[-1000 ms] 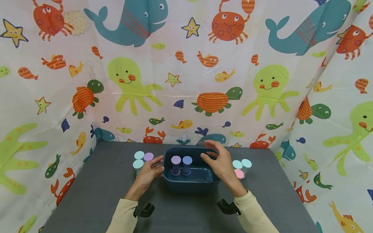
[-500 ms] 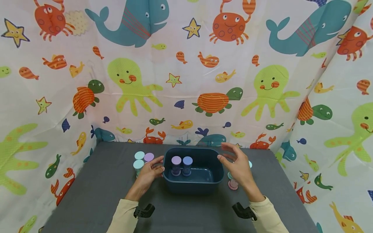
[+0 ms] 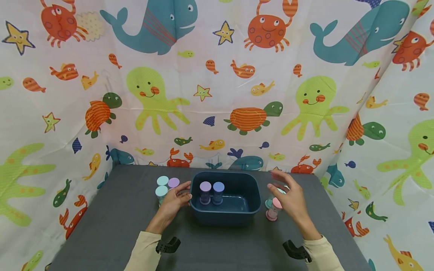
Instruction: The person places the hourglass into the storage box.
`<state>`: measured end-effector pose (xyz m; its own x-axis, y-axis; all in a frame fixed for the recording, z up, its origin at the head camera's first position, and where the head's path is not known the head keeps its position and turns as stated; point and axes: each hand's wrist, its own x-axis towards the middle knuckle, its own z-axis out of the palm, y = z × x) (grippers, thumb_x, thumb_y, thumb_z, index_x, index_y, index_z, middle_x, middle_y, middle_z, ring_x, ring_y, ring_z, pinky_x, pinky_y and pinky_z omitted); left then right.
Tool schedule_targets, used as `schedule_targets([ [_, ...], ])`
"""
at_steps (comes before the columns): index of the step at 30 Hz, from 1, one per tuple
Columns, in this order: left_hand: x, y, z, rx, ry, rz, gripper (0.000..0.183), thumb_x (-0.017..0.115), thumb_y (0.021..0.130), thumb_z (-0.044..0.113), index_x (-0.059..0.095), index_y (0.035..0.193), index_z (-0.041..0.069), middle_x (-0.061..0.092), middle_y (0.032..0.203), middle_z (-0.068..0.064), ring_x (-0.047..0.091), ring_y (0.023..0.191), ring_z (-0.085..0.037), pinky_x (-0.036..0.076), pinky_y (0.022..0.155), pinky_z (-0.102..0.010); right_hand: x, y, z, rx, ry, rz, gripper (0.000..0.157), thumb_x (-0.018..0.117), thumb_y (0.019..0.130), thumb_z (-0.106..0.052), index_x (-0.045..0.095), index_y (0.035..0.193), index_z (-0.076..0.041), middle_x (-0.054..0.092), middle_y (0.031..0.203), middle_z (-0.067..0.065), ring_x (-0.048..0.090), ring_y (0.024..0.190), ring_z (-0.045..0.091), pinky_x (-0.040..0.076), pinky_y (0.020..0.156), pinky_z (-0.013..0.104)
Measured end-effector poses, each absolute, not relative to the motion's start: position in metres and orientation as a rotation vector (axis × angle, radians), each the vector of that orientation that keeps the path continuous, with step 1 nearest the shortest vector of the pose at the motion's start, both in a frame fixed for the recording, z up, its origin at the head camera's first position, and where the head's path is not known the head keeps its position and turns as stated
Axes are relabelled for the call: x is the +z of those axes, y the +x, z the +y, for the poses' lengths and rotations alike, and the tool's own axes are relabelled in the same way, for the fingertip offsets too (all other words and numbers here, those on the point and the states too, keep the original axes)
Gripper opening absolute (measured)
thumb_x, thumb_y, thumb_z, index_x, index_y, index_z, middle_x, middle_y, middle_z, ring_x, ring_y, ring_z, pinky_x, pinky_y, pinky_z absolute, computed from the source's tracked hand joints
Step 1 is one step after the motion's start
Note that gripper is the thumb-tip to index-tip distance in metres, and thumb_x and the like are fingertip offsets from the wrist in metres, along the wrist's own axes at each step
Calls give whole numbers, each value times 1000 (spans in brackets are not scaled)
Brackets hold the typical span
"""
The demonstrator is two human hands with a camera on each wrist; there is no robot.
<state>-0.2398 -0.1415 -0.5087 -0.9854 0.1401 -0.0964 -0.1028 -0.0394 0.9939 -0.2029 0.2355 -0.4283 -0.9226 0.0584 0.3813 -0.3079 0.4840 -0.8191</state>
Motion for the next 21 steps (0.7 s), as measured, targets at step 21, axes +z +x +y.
schedule_targets([
  [21, -509, -240, -141, 2149, 28, 2041, 53, 58, 93, -4, 47, 144, 6, 49, 136, -22, 59, 94, -15, 55, 74, -24, -459, -213, 296, 1254, 139, -2506, 51, 69, 92, -26, 54, 138, -11, 59, 136, 14, 55, 123, 27, 36, 90, -1],
])
